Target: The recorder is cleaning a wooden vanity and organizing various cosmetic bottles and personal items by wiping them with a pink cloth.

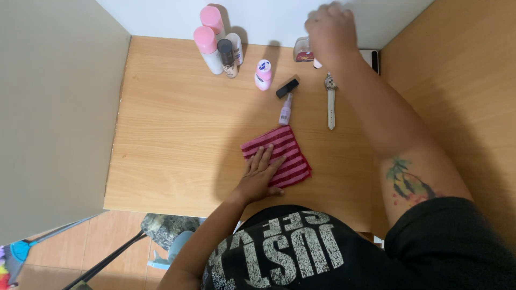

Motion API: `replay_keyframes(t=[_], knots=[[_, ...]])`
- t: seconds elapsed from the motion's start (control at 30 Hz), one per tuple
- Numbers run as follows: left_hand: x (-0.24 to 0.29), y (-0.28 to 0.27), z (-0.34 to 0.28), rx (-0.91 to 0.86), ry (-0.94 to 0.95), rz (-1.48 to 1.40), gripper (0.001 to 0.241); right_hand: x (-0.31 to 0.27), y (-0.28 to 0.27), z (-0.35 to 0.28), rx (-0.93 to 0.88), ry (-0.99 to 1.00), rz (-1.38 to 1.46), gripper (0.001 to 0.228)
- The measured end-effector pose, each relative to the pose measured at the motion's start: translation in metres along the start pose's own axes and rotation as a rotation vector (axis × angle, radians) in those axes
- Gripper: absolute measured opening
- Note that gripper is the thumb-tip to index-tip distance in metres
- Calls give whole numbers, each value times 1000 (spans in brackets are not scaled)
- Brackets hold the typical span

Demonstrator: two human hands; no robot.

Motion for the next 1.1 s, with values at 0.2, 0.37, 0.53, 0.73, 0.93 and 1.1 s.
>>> replay_keyframes(t=[0.2, 0.37, 0.53, 0.73, 0.93, 1.1], knots=[[-4, 2, 0, 30, 13, -5, 113, -7, 45, 17, -372, 19, -262, 9], [0, -3, -1, 7, 6, -25, 112, 2, 67, 12, -329, -11, -256, 11], [-1, -2, -1, -17, -7, -14, 112, 7, 78, 8, -268, -16, -273, 12], [0, -3, -1, -10, 0, -10, 112, 9, 65, 2, -176, -25, -183, 2], [-4, 3, -1, -4, 9, -21, 112, 14, -7, -9, -54, 36, 18, 38], [-2, 2, 0, 19, 19, 0, 113, 23, 6, -33, -309, 203, 133, 23]])
Point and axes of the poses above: each hand's wrist, its own z-axis towards the middle knuckle, its own y-axis out of the palm, x = y × z, the point moved 4 cm from there along z, towards the middle knuckle, and after that the axes turned 3 degrees about z, right-handed, at the moved point
